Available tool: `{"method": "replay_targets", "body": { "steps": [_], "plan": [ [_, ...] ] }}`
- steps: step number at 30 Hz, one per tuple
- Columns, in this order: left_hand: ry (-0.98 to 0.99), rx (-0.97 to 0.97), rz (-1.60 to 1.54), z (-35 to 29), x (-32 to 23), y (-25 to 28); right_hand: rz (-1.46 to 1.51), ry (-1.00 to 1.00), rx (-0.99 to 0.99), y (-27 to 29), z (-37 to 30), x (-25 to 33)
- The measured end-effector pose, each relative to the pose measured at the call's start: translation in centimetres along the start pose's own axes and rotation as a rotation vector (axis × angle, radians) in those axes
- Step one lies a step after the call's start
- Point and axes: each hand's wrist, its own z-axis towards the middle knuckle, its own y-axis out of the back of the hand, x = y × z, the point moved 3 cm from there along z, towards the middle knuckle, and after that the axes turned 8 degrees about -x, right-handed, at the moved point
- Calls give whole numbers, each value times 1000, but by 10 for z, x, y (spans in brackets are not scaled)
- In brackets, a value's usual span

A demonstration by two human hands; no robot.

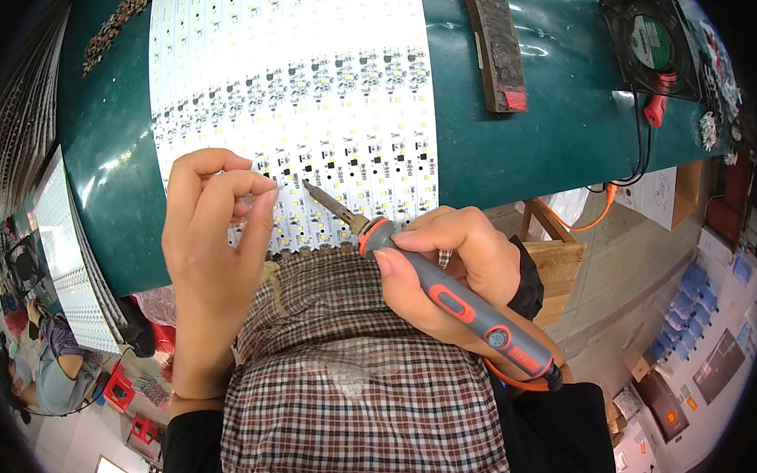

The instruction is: The person inserts small metal components into the edges of circuit board strips by hand. The person then flips the board over and solders contacts on the LED strips using a soldering iron and solder wire.

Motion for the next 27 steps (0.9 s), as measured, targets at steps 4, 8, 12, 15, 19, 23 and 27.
{"method": "replay_targets", "body": {
  "steps": [4,8,12,15,19,23,27],
  "plan": [
    [49,5,-39,-1,2,-5,15,-17,-10,-3,-3,-4],
    [51,-5,-49,-2,5,-8,23,-51,-25,-6,-3,-4],
    [43,-8,-39,-1,5,-11,32,-72,-29,-5,-4,-5],
    [43,-9,-36,-1,5,-12,41,-102,-27,-5,-5,-7],
    [69,9,-61,0,4,-13,52,-106,-52,-6,-4,-6],
    [61,11,-69,0,4,-12,47,-103,-49,-6,-5,-3],
    [48,8,-55,0,5,-15,64,-140,-35,-5,-5,-5]
  ]
}}
